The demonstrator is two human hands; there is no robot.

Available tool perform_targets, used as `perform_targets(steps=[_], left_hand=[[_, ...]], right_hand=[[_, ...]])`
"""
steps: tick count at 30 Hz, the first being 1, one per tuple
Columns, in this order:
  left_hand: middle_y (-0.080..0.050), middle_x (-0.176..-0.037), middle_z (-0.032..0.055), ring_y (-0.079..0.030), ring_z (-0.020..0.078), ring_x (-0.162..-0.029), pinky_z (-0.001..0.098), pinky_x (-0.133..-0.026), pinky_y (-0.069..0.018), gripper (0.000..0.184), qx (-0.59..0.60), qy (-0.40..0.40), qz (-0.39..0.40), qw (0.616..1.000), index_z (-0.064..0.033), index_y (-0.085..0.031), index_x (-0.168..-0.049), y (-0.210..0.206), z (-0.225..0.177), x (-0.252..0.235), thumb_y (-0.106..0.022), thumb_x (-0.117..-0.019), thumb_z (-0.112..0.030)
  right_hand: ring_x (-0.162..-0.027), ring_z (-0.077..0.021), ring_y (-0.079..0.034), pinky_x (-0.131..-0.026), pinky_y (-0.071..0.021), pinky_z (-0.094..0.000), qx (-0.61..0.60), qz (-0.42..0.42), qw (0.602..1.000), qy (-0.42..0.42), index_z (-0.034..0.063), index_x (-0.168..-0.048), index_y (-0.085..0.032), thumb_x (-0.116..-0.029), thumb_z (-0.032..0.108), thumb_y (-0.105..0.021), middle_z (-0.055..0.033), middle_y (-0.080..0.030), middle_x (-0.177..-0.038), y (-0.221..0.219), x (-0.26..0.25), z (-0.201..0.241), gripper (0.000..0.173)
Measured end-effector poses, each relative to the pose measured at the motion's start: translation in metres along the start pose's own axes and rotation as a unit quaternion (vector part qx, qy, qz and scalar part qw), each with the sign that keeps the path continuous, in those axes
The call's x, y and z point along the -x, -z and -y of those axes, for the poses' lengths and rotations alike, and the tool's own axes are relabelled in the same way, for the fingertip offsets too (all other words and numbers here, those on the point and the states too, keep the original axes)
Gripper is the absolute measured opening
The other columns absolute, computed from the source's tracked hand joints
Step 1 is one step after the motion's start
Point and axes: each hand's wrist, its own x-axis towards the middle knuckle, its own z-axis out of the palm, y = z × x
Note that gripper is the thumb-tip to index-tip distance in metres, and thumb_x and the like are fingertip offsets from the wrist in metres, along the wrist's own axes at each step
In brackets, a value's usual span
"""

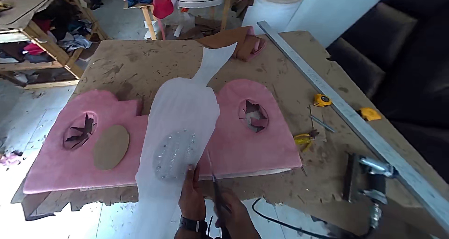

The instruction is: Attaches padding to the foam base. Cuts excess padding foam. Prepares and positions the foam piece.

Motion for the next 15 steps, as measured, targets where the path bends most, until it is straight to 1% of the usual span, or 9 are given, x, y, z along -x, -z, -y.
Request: perform_targets(steps=[2,3,4,5,7,8,10,12,15], left_hand=[[-0.064,-0.136,0.0193,-0.061,0.0250,-0.129,0.0367,-0.112,-0.0491,0.036,-0.035,0.045,0.040,0.998,0.0075,-0.049,-0.138,0.000,-0.008,0.002,-0.048,-0.1089,-0.014],[-0.063,-0.140,0.0150,-0.059,0.0196,-0.132,0.0337,-0.112,-0.0480,0.039,-0.066,0.076,0.073,0.992,0.0040,-0.049,-0.141,0.001,-0.014,0.006,-0.044,-0.1108,-0.021],[-0.059,-0.146,0.0109,-0.055,0.0144,-0.136,0.0311,-0.112,-0.0461,0.046,-0.104,0.105,0.117,0.982,0.0004,-0.048,-0.146,0.004,-0.020,0.010,-0.038,-0.1119,-0.029],[-0.055,-0.150,0.0096,-0.052,0.0124,-0.138,0.0307,-0.112,-0.0452,0.052,-0.138,0.121,0.152,0.971,-0.0018,-0.046,-0.149,0.007,-0.026,0.014,-0.034,-0.1118,-0.036],[-0.057,-0.147,0.0104,-0.056,0.0124,-0.132,0.0303,-0.107,-0.0497,0.057,-0.164,0.119,0.194,0.960,-0.0025,-0.049,-0.147,0.011,-0.033,0.018,-0.036,-0.1103,-0.044],[-0.059,-0.144,0.0124,-0.058,0.0146,-0.129,0.0317,-0.105,-0.0511,0.059,-0.166,0.114,0.207,0.957,-0.0018,-0.050,-0.146,0.012,-0.034,0.020,-0.038,-0.1093,-0.047],[-0.062,-0.140,0.0139,-0.062,0.0173,-0.125,0.0339,-0.103,-0.0528,0.063,-0.160,0.107,0.222,0.956,-0.0012,-0.052,-0.144,0.014,-0.038,0.024,-0.043,-0.1068,-0.051],[-0.063,-0.139,0.0144,-0.062,0.0185,-0.126,0.0352,-0.105,-0.0527,0.063,-0.145,0.101,0.230,0.957,-0.0009,-0.053,-0.143,0.013,-0.042,0.026,-0.044,-0.1063,-0.051],[-0.059,-0.145,0.0140,-0.057,0.0180,-0.133,0.0345,-0.112,-0.0471,0.063,-0.134,0.095,0.253,0.954,-0.0002,-0.050,-0.147,0.011,-0.050,0.025,-0.042,-0.1079,-0.049]], right_hand=[[-0.095,-0.0194,-0.069,-0.075,-0.0637,-0.0387,0.038,-0.037,0.999,0.002,0.0047,-0.119,-0.067,-0.0934,0.041,-0.073,-0.0107,-0.065,-0.119,-0.026,-0.003,0.002,0.045],[-0.096,-0.0173,-0.067,-0.079,-0.0602,-0.0369,0.041,-0.056,0.998,0.001,0.0052,-0.119,-0.068,-0.0929,0.043,-0.072,-0.0093,-0.065,-0.116,-0.038,-0.005,0.005,0.046],[-0.097,-0.0161,-0.066,-0.082,-0.0586,-0.0362,0.035,-0.074,0.997,-0.001,0.0061,-0.119,-0.068,-0.0926,0.044,-0.071,-0.0077,-0.066,-0.113,-0.048,-0.008,0.006,0.046],[-0.095,-0.0150,-0.066,-0.081,-0.0589,-0.0353,0.022,-0.090,0.996,0.001,0.0072,-0.118,-0.067,-0.0920,0.045,-0.070,-0.0061,-0.066,-0.109,-0.055,-0.010,0.005,0.046],[-0.090,-0.0141,-0.066,-0.078,-0.0593,-0.0346,-0.003,-0.115,0.993,0.023,0.0082,-0.114,-0.066,-0.0912,0.047,-0.071,-0.0042,-0.066,-0.103,-0.065,-0.014,0.005,0.045],[-0.086,-0.0138,-0.066,-0.074,-0.0589,-0.0340,-0.013,-0.125,0.991,0.037,0.0086,-0.111,-0.065,-0.0909,0.047,-0.072,-0.0033,-0.066,-0.098,-0.070,-0.014,0.006,0.044],[-0.081,-0.0136,-0.065,-0.070,-0.0583,-0.0336,-0.031,-0.145,0.987,0.060,0.0091,-0.108,-0.063,-0.0911,0.046,-0.072,-0.0020,-0.065,-0.092,-0.077,-0.014,0.011,0.042],[-0.076,-0.0133,-0.065,-0.068,-0.0582,-0.0333,-0.044,-0.161,0.983,0.072,0.0098,-0.104,-0.063,-0.0912,0.045,-0.073,-0.0009,-0.065,-0.087,-0.083,-0.015,0.018,0.039],[-0.069,-0.0133,-0.063,-0.062,-0.0565,-0.0331,-0.028,-0.162,0.983,0.075,0.0121,-0.095,-0.064,-0.0917,0.045,-0.073,0.0002,-0.063,-0.079,-0.083,-0.016,0.027,0.034]])
